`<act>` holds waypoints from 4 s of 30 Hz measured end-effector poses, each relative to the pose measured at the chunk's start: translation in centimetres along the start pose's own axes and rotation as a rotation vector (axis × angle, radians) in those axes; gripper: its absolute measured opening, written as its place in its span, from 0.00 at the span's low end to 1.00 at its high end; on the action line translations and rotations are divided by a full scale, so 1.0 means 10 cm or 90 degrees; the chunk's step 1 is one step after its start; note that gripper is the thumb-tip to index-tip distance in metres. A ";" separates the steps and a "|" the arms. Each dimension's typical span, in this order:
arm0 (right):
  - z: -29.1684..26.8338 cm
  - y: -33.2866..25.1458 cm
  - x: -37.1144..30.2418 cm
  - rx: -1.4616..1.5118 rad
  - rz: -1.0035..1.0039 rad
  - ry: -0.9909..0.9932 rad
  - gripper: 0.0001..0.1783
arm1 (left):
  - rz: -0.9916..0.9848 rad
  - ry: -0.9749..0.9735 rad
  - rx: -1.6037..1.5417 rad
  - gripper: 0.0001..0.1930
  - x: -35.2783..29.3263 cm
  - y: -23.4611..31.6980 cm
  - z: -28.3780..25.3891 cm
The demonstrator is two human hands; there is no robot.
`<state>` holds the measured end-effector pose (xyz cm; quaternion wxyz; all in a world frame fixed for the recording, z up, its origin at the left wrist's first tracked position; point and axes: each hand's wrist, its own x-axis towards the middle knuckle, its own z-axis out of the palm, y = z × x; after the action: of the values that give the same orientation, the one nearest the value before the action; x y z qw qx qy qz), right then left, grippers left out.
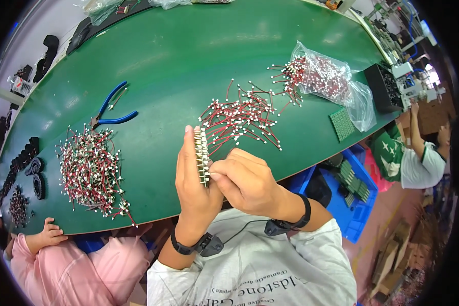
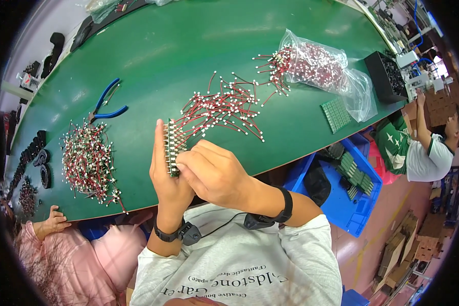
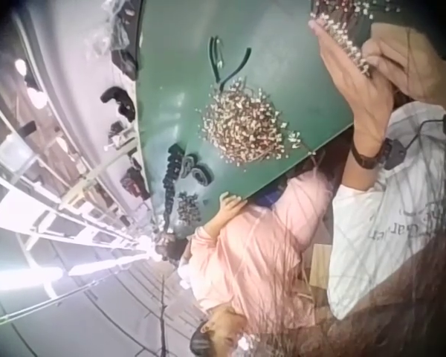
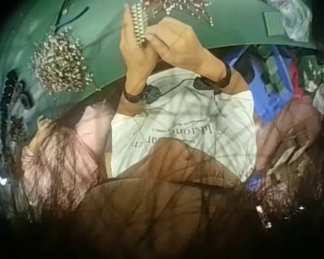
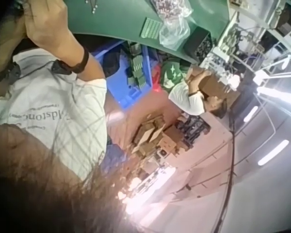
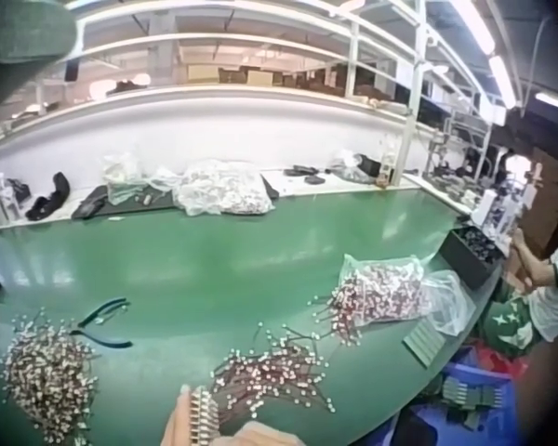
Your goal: The person inserts wires into a circuit board by hand, places the completed board into a blue bin, and then begins the process again with a new board.
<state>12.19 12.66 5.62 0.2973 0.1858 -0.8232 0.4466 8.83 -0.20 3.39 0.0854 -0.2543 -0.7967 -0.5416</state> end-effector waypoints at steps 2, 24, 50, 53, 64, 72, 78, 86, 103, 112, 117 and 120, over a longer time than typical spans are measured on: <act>-0.01 0.01 -0.01 -0.003 -0.006 -0.007 0.08 | -0.017 -0.001 -0.004 0.37 -0.02 -0.01 -0.01; 0.05 -0.01 -0.01 0.040 -0.029 -0.114 0.10 | -0.015 0.012 0.003 0.37 -0.18 -0.04 -0.15; -0.11 0.79 0.26 -0.037 0.098 -0.098 0.05 | -0.197 0.196 -0.138 0.31 -0.25 -0.25 -0.46; -0.11 0.66 0.29 0.215 0.311 -0.051 0.04 | -0.189 0.191 -0.179 0.31 -0.19 -0.23 -0.37; -0.22 0.22 0.25 0.144 0.171 -0.022 0.04 | -0.150 0.146 -0.135 0.31 0.06 -0.17 -0.05; -0.09 0.03 0.19 0.124 0.086 -0.026 0.04 | -0.141 0.132 -0.126 0.34 0.04 -0.19 0.05; 0.01 0.04 0.15 0.059 0.055 -0.034 0.08 | -0.171 0.113 -0.113 0.34 0.05 -0.15 0.03; 0.04 0.05 0.16 0.015 0.016 -0.055 0.13 | -0.146 0.108 -0.095 0.34 0.05 -0.17 0.02; 0.07 0.07 0.13 0.018 0.021 -0.033 0.10 | -0.128 0.082 -0.096 0.35 0.04 -0.11 0.02; 0.02 0.08 0.13 0.023 0.024 -0.072 0.09 | -0.128 0.026 -0.093 0.37 0.04 -0.10 -0.02; 0.01 0.05 0.11 -0.001 0.032 -0.079 0.09 | -0.082 0.035 -0.068 0.37 0.04 -0.11 -0.02; 0.00 0.02 0.11 0.007 0.029 -0.088 0.10 | -0.065 0.032 -0.053 0.37 0.02 -0.14 -0.03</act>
<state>11.28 12.66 6.20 0.2279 0.1990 -0.8433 0.4441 7.89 -0.76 2.42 0.0670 -0.2027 -0.7831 -0.5841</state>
